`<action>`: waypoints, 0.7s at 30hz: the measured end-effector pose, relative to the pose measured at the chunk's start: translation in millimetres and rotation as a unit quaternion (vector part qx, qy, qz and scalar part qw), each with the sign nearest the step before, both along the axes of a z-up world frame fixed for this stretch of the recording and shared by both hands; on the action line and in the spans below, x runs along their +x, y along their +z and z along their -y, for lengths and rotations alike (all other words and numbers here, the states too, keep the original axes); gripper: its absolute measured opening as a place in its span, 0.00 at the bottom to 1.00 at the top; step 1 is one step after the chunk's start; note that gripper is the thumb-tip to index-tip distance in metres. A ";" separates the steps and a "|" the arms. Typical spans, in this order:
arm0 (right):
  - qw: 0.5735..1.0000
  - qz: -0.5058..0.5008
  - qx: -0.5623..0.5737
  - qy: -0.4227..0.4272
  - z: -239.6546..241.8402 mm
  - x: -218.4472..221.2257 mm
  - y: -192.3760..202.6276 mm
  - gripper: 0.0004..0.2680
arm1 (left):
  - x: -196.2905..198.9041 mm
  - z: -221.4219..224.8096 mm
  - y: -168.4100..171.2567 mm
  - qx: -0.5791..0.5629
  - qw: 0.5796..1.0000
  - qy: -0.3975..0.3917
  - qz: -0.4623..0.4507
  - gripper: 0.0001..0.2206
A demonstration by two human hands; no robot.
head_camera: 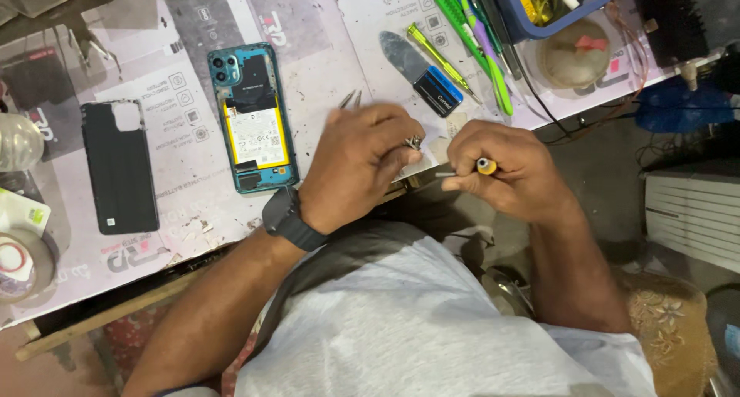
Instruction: The person removes the back cover of a teal smartphone using a prying tool, then uses a screwdriver to remove several screws from the phone's frame. The back cover is placed on the table, and the person continues to unscrew components from the exposed interior.
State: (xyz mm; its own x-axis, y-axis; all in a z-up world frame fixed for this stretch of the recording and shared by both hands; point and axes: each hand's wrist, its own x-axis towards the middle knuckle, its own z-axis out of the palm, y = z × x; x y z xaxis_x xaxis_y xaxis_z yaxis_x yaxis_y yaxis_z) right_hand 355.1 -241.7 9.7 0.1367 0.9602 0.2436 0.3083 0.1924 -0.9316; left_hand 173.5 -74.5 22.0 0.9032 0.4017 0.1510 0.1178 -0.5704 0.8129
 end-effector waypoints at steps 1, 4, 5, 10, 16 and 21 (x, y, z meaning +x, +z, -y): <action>1.000 0.015 0.000 -0.023 2.0 0.0 -0.9 0.08 | 2.2 1.0 1.7 0.115 0.993 -0.005 0.037 0.09; 0.995 0.052 -0.007 -0.082 8.4 -2.2 -4.3 0.08 | 13.4 0.7 4.3 0.173 0.984 -0.021 -0.043 0.09; 0.993 0.060 -0.012 -0.097 9.3 -2.9 -5.6 0.08 | 15.0 0.8 6.0 0.181 0.983 -0.019 -0.037 0.11; 0.981 -0.160 -0.033 -0.104 9.5 -16.9 -11.9 0.05 | 6.6 5.0 13.0 0.165 0.985 0.014 0.041 0.18; 0.854 -0.517 -0.057 -0.003 -10.3 -45.5 -18.5 0.05 | -23.2 6.6 7.4 -0.048 0.992 -0.024 0.119 0.08; 0.792 -0.604 -0.056 0.069 -31.3 -66.7 -17.7 0.05 | -46.1 10.1 0.4 -0.322 0.929 0.022 0.180 0.06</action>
